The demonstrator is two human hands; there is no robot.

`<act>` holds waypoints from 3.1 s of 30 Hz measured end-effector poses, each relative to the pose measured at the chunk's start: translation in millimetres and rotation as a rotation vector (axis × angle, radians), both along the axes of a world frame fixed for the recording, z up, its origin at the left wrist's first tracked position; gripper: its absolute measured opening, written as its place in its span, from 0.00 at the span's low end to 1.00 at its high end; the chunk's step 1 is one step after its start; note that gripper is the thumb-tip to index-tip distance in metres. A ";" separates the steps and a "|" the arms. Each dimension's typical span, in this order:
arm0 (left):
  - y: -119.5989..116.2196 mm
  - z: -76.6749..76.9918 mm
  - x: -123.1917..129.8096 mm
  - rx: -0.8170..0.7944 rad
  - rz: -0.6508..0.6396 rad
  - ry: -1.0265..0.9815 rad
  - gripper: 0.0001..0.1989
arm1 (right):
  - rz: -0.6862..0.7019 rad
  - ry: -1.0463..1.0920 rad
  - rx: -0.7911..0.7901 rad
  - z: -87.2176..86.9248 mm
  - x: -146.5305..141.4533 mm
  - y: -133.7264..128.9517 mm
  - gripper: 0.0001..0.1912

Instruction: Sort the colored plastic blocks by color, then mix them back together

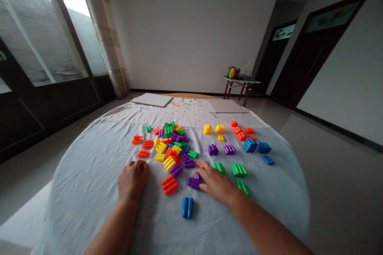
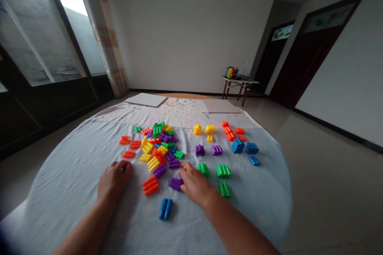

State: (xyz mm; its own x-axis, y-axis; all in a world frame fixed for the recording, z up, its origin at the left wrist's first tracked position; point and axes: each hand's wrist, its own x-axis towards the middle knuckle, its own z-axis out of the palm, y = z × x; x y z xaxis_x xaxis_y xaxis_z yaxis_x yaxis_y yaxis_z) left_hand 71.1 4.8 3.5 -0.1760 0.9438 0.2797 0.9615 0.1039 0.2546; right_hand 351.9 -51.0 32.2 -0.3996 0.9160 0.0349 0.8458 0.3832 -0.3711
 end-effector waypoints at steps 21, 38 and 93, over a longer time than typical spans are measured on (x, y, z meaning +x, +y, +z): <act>-1.7 -2.3 -2.7 0.003 -0.018 -0.038 0.18 | -0.050 0.106 0.043 6.2 -44.1 9.3 0.18; -4.9 2.0 -2.0 -0.007 -0.021 -0.098 0.17 | -0.053 0.347 0.128 5.9 -46.5 25.8 0.23; 8.1 -9.5 -20.7 -0.061 -0.086 -0.227 0.21 | -0.351 -0.048 -0.081 1.8 176.5 58.9 0.22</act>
State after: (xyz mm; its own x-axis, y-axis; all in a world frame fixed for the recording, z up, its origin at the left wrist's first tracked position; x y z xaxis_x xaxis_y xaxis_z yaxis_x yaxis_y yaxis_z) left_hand 50.4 12.9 -5.9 -0.1464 0.9720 0.1837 0.8862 0.0464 0.4610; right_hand 528.4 7.9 34.0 -0.0596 0.9967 -0.0543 0.9379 0.0373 -0.3449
